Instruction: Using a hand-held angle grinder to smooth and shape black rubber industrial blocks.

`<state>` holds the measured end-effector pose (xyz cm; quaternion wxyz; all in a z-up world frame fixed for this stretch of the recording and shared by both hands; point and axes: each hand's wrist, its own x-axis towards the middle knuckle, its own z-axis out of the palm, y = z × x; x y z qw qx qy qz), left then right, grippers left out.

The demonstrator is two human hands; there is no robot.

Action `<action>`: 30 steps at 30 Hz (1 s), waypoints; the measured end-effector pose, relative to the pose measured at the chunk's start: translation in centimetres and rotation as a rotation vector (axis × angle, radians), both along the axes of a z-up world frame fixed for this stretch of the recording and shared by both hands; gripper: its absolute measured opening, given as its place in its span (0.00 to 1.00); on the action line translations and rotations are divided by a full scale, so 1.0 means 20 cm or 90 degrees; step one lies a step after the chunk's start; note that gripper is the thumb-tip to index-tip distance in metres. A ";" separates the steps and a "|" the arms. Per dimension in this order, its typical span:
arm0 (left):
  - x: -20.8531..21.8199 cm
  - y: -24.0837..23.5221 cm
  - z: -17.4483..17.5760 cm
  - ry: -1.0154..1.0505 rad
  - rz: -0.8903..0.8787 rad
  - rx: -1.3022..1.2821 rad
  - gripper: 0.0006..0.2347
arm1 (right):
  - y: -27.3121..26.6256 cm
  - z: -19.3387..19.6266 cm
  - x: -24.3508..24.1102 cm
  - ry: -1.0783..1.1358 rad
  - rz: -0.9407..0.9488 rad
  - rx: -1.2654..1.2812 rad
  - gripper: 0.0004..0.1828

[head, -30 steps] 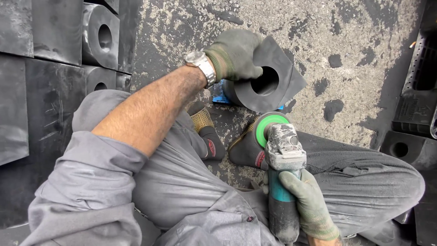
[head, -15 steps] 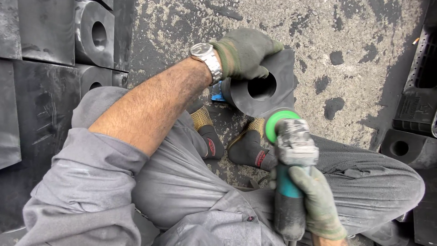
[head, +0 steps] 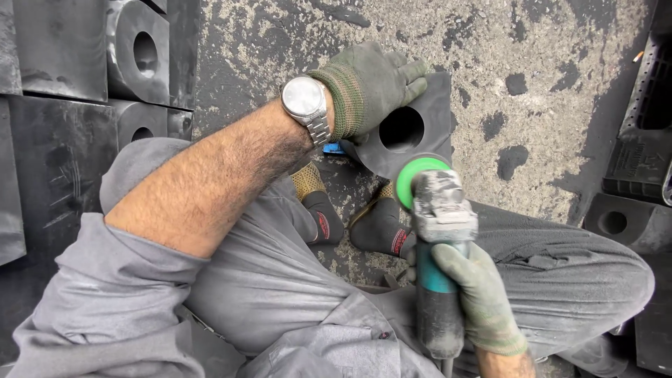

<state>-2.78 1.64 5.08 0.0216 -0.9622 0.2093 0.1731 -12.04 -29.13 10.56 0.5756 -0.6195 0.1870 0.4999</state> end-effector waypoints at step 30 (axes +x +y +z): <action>-0.02 0.02 -0.08 -0.082 -0.020 -0.036 0.34 | 0.05 0.06 0.01 -0.032 0.020 0.028 0.27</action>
